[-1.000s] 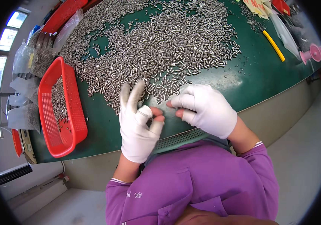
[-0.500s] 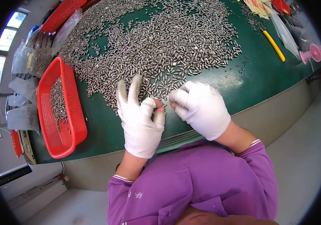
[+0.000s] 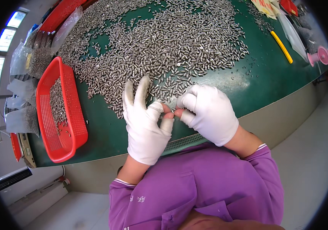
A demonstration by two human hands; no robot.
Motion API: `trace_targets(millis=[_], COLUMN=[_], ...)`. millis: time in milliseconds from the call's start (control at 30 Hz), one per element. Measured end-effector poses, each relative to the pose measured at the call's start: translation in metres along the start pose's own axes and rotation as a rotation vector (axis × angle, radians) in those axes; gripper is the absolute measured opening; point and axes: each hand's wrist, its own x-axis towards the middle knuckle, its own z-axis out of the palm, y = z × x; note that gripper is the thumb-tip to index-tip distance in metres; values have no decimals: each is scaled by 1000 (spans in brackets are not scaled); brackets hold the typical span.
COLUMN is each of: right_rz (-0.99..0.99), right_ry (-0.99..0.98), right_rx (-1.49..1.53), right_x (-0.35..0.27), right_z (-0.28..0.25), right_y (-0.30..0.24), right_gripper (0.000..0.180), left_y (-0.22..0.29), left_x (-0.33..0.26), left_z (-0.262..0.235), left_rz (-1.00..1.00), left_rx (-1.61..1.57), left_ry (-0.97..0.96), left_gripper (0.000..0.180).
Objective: Sorting and inspecting small metal hardware components at a workbench.
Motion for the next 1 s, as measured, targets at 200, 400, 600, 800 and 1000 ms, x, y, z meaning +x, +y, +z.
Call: trace_targets(millis=[200,400,600,800,1000], right_rz=[52,58,58,46,56], right_ry=[5,15,9,3,-13], right_rx=[9,35,35,75,98], right_x=[3,3,3,-1,0], right_z=[4,3,3,0,-4], right_y=[-2,-2,-3,-3,-6], right_gripper=[13,10,9,7,7], left_y=[1,2,1,2,-1], left_x=[0,1,0,1,1], left_z=[3,4,2,-2,-1], left_rz=[-19,-24,-15,-27,-7], left_rx=[43,18,8,-19,-63], left_ry=[11,19,8,-23,-22], left_gripper=[21,22,23,21,17])
